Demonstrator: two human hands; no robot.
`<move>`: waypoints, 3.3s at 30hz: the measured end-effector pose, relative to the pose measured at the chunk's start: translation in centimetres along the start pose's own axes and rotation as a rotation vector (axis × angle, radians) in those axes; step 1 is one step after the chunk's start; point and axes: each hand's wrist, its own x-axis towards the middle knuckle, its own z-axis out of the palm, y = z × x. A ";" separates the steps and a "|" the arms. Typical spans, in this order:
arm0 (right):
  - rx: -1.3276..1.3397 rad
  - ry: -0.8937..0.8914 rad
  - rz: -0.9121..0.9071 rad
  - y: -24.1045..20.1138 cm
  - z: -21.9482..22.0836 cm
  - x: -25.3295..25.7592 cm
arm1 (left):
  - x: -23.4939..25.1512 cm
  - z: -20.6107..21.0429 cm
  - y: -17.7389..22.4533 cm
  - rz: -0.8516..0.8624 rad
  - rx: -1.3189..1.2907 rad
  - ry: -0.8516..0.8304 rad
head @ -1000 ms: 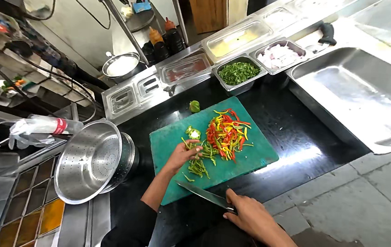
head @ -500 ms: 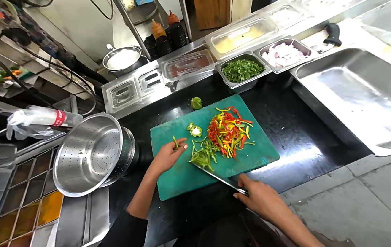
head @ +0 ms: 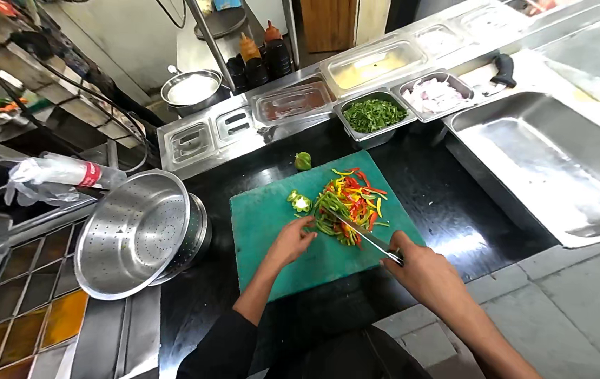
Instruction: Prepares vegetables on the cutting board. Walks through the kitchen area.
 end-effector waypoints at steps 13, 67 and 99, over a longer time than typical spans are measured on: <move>0.269 -0.029 0.038 3.5 -1.4 0.2 | 6.1 1.4 2.9 0.234 -0.063 0.215; 0.428 -0.484 -0.100 0.5 9.0 -0.1 | -7.1 2.6 -10.2 0.106 -0.085 0.633; -0.321 -0.423 -0.113 -10.6 5.5 -3.3 | -4.3 -2.0 -7.6 0.314 0.301 0.159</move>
